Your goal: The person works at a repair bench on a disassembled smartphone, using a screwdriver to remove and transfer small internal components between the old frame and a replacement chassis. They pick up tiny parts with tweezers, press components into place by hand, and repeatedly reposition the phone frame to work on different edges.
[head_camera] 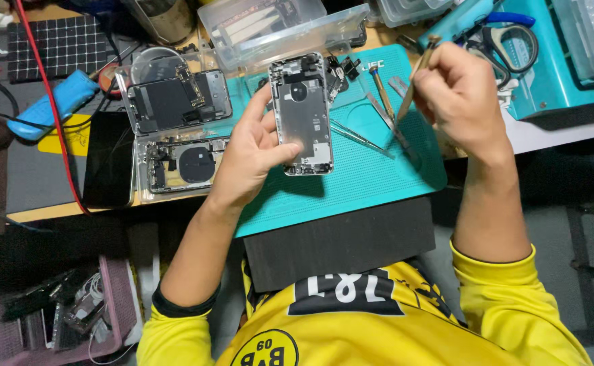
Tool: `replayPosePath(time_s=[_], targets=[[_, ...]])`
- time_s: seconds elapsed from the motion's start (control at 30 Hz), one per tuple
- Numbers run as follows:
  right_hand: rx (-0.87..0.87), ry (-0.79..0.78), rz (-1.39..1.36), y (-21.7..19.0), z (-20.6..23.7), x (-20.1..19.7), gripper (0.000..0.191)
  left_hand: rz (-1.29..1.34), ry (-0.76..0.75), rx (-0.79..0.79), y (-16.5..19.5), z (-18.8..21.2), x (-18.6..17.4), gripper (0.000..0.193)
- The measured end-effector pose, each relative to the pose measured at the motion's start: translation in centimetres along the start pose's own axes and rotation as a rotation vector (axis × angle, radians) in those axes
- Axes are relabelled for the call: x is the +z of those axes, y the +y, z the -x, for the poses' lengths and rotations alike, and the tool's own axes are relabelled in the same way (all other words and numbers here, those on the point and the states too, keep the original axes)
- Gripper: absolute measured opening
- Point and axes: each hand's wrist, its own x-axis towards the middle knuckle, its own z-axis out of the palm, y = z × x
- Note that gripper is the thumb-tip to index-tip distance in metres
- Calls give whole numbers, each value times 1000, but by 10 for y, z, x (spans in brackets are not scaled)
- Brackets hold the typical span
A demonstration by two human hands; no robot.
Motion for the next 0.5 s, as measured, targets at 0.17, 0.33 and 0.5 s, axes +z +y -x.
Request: replayPosePath(time_s=[0.17,0.33,0.5], targets=[[36,-24,-626,-1,5,-4,8,-72,1,-65,-9,-4,0,57],[33,-109,-687,-9,10,1,6,51,-30,-38,-16,-12,2,32],[-27,-78,-275,-32,21,26,20,28,-64,-16,-22,-16,2,28]])
